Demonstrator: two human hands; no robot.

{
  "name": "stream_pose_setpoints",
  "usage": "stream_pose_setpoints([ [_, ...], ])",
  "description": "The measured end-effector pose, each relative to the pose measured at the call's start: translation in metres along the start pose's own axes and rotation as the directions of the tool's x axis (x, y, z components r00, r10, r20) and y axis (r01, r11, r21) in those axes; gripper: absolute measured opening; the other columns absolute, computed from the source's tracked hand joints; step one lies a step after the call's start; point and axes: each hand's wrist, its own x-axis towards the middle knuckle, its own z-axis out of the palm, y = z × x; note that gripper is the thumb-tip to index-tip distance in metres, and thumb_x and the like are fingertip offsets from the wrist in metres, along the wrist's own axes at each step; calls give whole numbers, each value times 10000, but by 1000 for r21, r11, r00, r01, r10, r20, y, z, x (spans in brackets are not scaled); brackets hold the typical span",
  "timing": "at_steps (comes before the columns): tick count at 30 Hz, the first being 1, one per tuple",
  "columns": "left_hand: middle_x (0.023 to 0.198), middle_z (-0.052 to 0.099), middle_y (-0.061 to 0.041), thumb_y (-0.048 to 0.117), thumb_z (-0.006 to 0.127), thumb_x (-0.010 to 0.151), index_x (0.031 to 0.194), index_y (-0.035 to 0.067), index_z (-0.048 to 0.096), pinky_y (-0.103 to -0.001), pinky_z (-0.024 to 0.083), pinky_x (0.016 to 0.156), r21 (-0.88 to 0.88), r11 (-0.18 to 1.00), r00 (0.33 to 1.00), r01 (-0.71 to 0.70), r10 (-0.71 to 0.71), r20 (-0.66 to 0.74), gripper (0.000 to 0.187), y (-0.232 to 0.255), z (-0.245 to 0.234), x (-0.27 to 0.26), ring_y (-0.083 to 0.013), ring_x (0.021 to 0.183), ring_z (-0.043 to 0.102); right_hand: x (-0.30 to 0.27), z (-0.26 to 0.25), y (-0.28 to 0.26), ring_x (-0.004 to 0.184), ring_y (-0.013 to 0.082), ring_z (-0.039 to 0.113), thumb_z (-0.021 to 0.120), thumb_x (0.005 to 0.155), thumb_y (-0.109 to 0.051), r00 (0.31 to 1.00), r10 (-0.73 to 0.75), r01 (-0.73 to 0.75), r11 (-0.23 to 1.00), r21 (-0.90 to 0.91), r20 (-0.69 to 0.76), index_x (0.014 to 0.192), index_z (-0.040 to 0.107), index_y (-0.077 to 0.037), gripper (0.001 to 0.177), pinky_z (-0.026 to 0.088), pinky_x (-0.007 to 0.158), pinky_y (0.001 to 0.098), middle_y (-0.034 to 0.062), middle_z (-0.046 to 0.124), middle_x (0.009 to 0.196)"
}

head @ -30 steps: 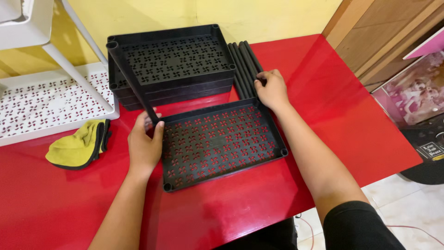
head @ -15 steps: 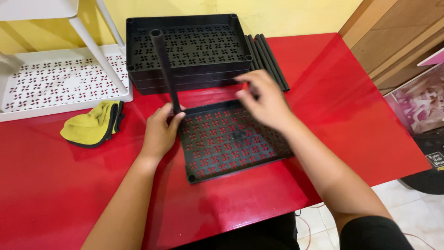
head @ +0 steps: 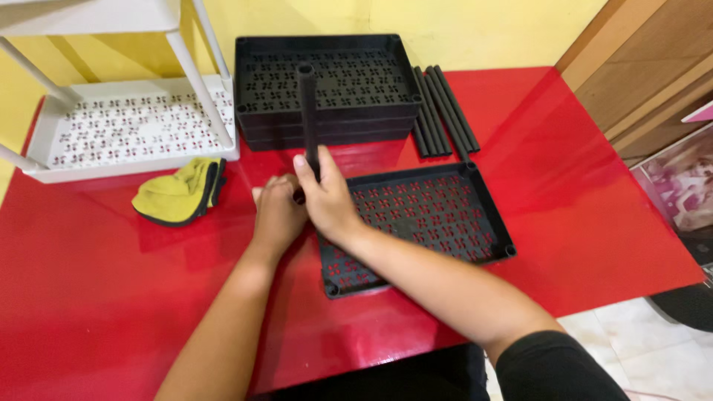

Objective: The person disassembles a two-tier black plastic stand by removing the legs, then reassembles it by inserting the legs back into the trays. The person handles the trays and legs by hand on a red table.

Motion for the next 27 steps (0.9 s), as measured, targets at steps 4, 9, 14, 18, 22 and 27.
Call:
stream_pose_setpoints([
  [4, 879, 685, -95, 144, 729, 828, 872, 74, 687, -466, 371, 745, 48, 999, 1000, 1, 0, -30, 92, -5, 4, 0, -315, 909, 659, 1, 21, 2, 760, 136, 533, 504, 1092, -327, 979, -62, 29, 984, -173, -192, 1035, 505, -52, 281, 476, 698, 318, 47, 550, 824],
  [9, 886, 674, -94, 118, 699, 850, 914, 68, 702, -469, 360, 716, -1, 1000, 1000, -8, 8, 6, 80, -6, 0, 2, -313, 863, 663, 6, 27, 4, 678, 81, 447, 533, 1097, -323, 980, -33, 21, 998, -59, -198, 947, 523, -82, 284, 413, 600, 295, -14, 479, 729],
  [14, 868, 674, -90, 105, 716, 779, 936, 81, 755, -462, 351, 693, -7, 999, 999, -48, 49, 25, 163, -2, 0, -1, -302, 814, 664, 22, 13, 20, 521, 26, 391, 610, 1051, -302, 991, 82, -76, 996, 57, -109, 684, 469, -134, 427, 319, 453, 272, -85, 439, 573],
  [18, 864, 678, -74, 153, 779, 784, 897, 82, 763, -448, 356, 729, -10, 1000, 998, 2, -2, 70, 134, 0, -4, 4, -280, 803, 669, 34, 8, 30, 508, 37, 329, 621, 1047, -272, 995, 86, -82, 994, 74, -43, 603, 426, -132, 505, 268, 453, 288, -83, 389, 552],
  [22, 933, 719, -67, 209, 824, 802, 882, 79, 775, -445, 413, 785, -33, 997, 994, 65, -62, 95, 161, 6, -6, 4, -275, 859, 690, 44, -15, 31, 475, 59, 297, 621, 1026, -211, 939, 146, -233, 935, 266, 311, 592, 405, -137, 491, 231, 467, 291, -69, 370, 528],
  [27, 1046, 734, -98, 258, 830, 803, 971, 81, 777, -427, 496, 810, -138, 989, 997, 56, -47, 66, 249, 10, -8, 4, -290, 921, 701, 67, -35, 26, 472, 74, 288, 636, 948, -108, 737, 188, -450, 853, 264, 649, 596, 398, -150, 427, 221, 481, 285, -60, 355, 528],
])
